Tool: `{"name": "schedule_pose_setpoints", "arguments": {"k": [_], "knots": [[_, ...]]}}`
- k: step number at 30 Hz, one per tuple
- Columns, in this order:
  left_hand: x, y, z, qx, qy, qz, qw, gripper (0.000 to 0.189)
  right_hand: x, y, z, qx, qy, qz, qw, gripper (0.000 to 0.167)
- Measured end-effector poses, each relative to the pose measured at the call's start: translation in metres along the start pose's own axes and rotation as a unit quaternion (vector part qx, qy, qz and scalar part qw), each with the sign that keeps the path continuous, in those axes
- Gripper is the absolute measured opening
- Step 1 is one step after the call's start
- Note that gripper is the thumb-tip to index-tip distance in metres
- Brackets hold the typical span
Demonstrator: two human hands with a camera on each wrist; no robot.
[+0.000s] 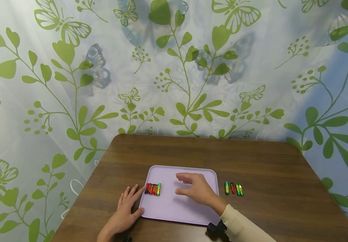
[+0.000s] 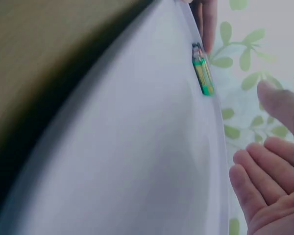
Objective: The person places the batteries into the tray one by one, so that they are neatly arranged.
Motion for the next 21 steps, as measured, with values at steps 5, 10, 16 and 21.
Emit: {"name": "schedule_pose_setpoints", "arguments": {"k": [5, 10, 16, 21], "knots": [[0.0, 0.001, -0.001, -0.003, -0.001, 0.001, 1.0, 0.078, -0.013, -0.023, -0.013, 0.027, -0.015, 0.018, 0.9994, 0.063], [0.0, 0.002, -0.001, -0.006, -0.004, 0.003, 1.0, 0.078, -0.03, -0.05, -0.026, 0.04, -0.019, 0.032, 0.9985, 0.064], [-0.001, 0.002, -0.001, -0.004, -0.003, 0.003, 1.0, 0.078, -0.053, -0.077, -0.041, 0.014, -0.018, 0.022, 0.9995, 0.062], [0.0, 0.001, -0.001, -0.004, -0.004, 0.002, 1.0, 0.078, -0.069, -0.095, -0.048, -0.014, -0.008, -0.001, 0.9999, 0.06]]}}
Point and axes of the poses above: each hand's wrist, its own x-axis towards the middle knuckle, its own y-axis out of the palm, z = x × y, the point moved 2 cm from there along x, towards the middle knuckle, and after that the axes turned 11 degrees about -x, right-handed, at the moved point
